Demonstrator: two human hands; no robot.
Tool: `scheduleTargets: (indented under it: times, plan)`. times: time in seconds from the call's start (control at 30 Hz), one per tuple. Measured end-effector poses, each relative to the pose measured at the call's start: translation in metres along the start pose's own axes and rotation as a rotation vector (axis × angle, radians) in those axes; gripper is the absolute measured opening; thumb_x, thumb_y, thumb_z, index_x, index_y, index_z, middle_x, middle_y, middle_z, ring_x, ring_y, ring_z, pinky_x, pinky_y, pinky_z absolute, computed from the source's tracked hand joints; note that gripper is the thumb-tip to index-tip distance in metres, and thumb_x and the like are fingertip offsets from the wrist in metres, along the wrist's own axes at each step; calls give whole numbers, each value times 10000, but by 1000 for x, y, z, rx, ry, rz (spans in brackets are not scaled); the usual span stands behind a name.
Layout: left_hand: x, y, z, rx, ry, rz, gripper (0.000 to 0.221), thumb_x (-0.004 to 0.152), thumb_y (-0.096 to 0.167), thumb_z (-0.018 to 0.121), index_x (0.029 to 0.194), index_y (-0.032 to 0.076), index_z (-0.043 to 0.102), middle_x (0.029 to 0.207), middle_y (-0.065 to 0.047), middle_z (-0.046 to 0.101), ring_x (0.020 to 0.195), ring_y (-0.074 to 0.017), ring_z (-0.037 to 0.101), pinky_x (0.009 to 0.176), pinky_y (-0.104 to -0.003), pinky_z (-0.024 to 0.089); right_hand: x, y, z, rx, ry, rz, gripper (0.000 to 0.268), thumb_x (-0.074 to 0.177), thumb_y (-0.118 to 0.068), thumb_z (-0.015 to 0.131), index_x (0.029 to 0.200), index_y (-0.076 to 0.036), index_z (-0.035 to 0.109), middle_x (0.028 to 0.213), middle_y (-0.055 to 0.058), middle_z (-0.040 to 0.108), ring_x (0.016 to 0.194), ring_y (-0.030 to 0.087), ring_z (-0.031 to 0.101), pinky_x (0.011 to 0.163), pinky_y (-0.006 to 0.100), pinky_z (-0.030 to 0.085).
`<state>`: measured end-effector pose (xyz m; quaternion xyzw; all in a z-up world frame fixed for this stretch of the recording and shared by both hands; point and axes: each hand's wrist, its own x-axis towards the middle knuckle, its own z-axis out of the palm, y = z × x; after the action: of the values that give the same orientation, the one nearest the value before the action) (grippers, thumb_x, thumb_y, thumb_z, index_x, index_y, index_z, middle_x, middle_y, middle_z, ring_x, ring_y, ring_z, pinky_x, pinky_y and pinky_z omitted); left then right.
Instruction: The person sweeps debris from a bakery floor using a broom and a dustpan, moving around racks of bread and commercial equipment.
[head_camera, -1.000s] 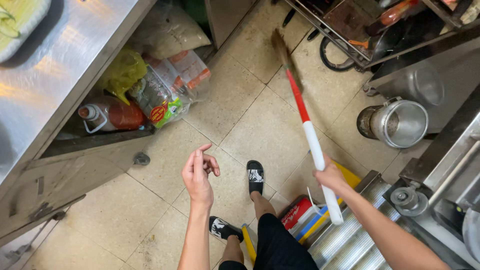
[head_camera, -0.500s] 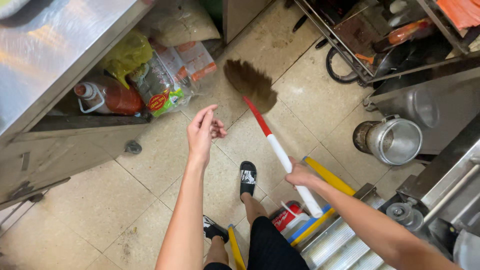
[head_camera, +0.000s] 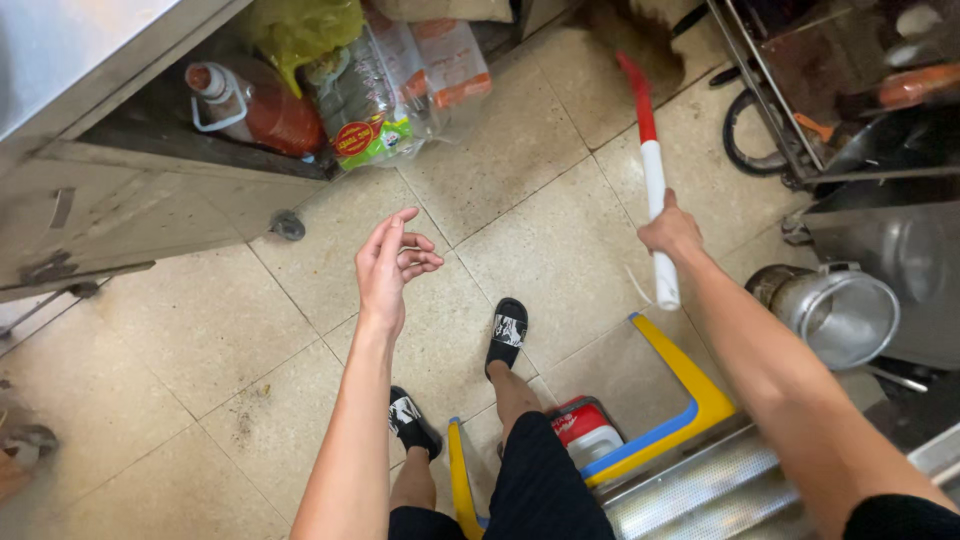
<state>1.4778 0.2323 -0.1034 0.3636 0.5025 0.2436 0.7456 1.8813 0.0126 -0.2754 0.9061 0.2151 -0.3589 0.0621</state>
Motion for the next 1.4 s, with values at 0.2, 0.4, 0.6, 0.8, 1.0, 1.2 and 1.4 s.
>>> scheduleTargets:
  times: [0.2,0.4,0.6,0.8,1.0,1.2,1.4]
  plan:
    - [-23,-7,-43,-40,62,52,439,1059,317,495,1352,8,602,869,-77,672,730,-183,717,690,-313,594,26,-110,107,38,-187,-27,1087,821,-232,689,1617,-30,-23,1048,255,741,837,362,753,756,457,627]
    - [-67,-3,-114,-81,58,29,411,1047,276,502,1348,15,601,876,-82,678,736,-200,728,686,-318,590,-191,-73,194,-386,-370,-259,1126,796,-198,668,1648,-74,-58,1075,289,731,976,406,743,896,483,586]
    - [-131,9,-196,-40,-121,17,433,980,152,484,1375,8,588,901,-93,694,750,-193,717,693,-319,592,-356,-29,189,-111,-506,-260,1049,733,-110,660,1643,-326,185,984,220,770,746,320,755,690,443,623]
    - [-186,22,-271,-27,-134,44,466,949,142,475,1378,-10,571,911,-97,682,746,-192,712,707,-323,599,-478,33,155,410,-446,27,1051,770,-83,693,1668,-312,197,813,244,675,487,239,577,454,407,509]
    - [-177,6,-254,58,-174,80,453,968,170,455,1361,-17,582,890,-87,684,669,-137,656,556,-256,490,-363,88,191,318,95,-47,928,731,-38,669,1588,-129,325,873,182,692,596,199,661,542,329,519]
    - [-151,-50,-221,189,-191,90,380,975,139,535,1300,-21,653,824,-73,681,543,-82,527,450,-208,361,-152,45,225,684,-79,315,495,772,-101,667,1188,163,629,896,242,703,627,313,683,454,437,548]
    - [-141,-78,-188,240,-210,99,300,1000,98,561,1245,-10,696,905,-68,703,651,-91,624,507,-222,436,-258,-44,343,122,-325,155,1109,805,-111,650,1608,14,-104,1069,290,739,848,376,778,745,449,653]
